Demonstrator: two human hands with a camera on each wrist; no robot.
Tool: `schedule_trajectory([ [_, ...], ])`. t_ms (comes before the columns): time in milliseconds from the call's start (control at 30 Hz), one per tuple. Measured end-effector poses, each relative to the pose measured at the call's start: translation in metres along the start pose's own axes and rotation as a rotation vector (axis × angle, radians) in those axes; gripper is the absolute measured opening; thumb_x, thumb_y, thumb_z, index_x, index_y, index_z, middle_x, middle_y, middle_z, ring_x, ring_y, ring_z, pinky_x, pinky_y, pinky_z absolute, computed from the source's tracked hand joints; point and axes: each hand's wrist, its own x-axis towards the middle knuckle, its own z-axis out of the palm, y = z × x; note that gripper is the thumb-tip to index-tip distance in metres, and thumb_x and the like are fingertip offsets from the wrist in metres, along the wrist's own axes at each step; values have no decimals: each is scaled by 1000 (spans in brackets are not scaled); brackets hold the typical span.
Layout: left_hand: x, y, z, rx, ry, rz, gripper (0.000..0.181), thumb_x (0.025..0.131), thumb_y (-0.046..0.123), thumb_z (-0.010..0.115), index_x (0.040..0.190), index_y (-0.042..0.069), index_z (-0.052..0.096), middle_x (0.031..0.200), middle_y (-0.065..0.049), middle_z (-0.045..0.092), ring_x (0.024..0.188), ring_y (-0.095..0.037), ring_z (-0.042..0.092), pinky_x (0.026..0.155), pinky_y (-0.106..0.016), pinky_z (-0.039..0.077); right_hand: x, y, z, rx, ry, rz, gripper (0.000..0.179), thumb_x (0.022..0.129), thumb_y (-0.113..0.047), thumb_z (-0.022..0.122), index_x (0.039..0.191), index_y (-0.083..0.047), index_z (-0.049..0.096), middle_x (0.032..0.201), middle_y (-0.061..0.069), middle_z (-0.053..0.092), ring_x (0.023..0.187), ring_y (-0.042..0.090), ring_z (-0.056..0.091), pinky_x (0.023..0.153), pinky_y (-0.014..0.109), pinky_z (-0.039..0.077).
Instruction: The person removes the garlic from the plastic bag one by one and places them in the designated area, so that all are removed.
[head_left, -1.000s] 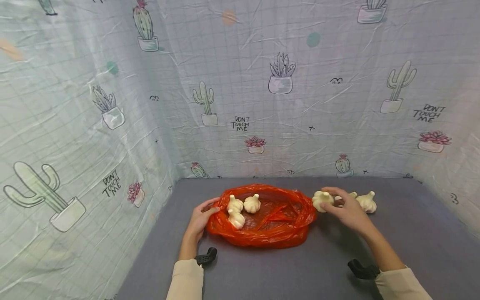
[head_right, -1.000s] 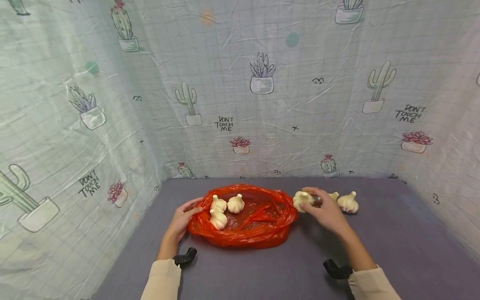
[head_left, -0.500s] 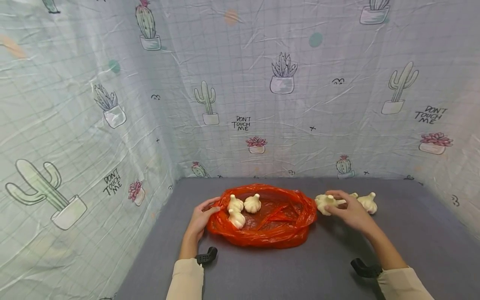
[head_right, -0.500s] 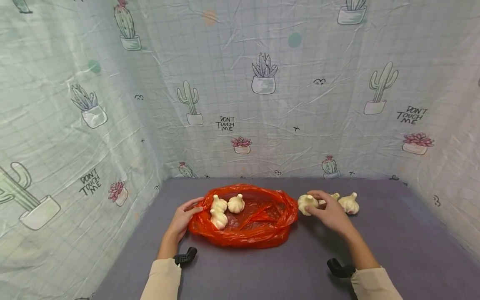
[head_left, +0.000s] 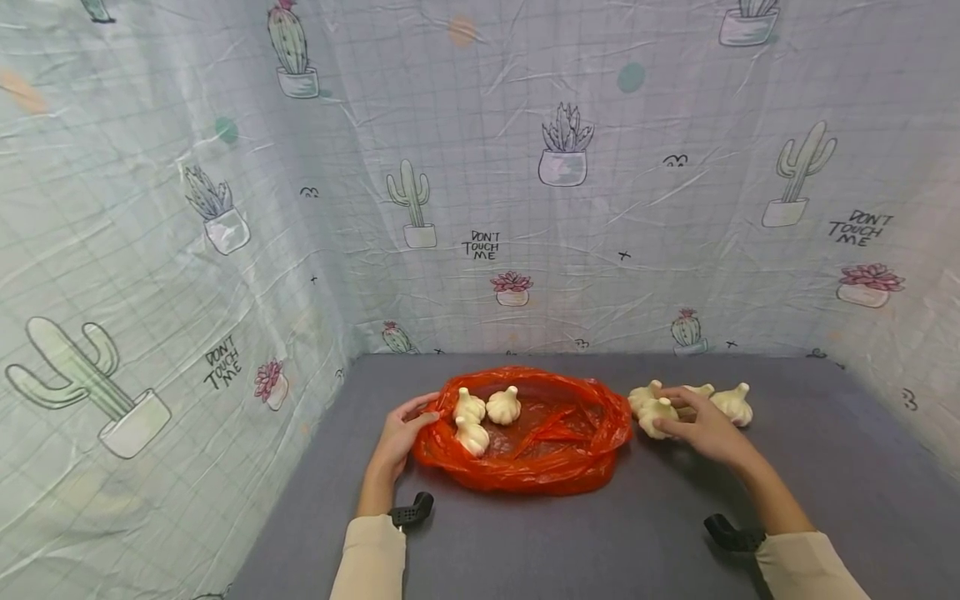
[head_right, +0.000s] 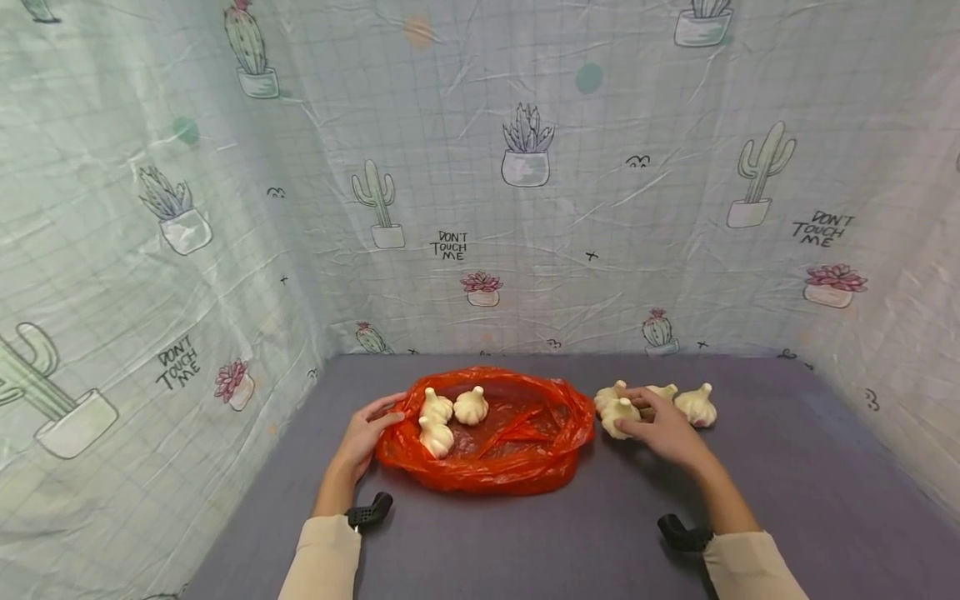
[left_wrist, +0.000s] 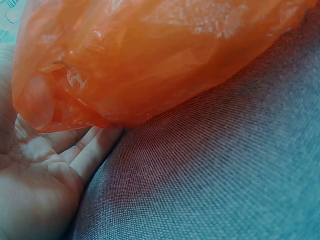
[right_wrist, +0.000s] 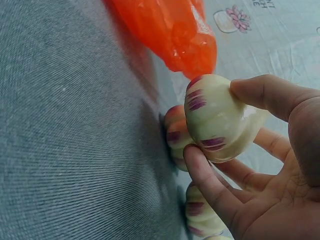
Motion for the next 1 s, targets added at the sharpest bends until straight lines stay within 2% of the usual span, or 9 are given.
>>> schedule_trajectory([
  [167, 0, 0, -1, 0, 2, 0, 42, 93, 17, 74, 134, 14, 68, 138, -13, 64, 115, -20, 63, 93, -34, 55, 3, 4, 1, 10, -5, -26, 50, 98, -20, 68, 139, 4, 53, 140, 35, 53, 123, 52, 58, 83, 31, 54],
  [233, 0, 0, -1, -1, 4, -1, 42, 93, 16, 74, 134, 14, 68, 138, -13, 64, 114, -20, 64, 93, -33, 55, 3, 5, 1, -5, 0, -37, 48, 98, -20, 69, 137, 4, 55, 139, 33, 55, 124, 53, 57, 83, 28, 53],
  [433, 0, 0, -1, -8, 2, 0, 42, 93, 16, 74, 134, 14, 68, 137, -13, 64, 112, -19, 64, 91, -32, 56, 3, 9, 3, -18, -1, -37, 46, 97, -22, 70, 135, 1, 58, 140, 31, 56, 128, 56, 54, 83, 31, 54],
  [700, 1, -1, -1, 2, 8, -2, 41, 93, 15, 73, 134, 14, 68, 136, -13, 65, 112, -19, 64, 92, -33, 56, 2, 13, 7, 0, -23, -29, 47, 96, -21, 71, 134, 3, 58, 134, 31, 59, 121, 49, 60, 76, 27, 53],
  [833, 0, -2, -1, -5, 4, 3, 41, 93, 14, 73, 134, 14, 68, 135, -13, 65, 111, -19, 65, 92, -33, 56, 1, 13, 7, -19, -25, -11, 47, 96, -22, 70, 134, 3, 58, 132, 33, 59, 114, 43, 63, 75, 30, 53],
  [1000, -1, 0, -1, -4, 3, 6, 42, 94, 15, 72, 135, 13, 67, 137, -13, 65, 112, -19, 64, 93, -34, 56, 1, 13, 7, -18, -28, 1, 47, 97, -23, 70, 134, 2, 58, 131, 35, 58, 114, 43, 63, 78, 35, 52],
])
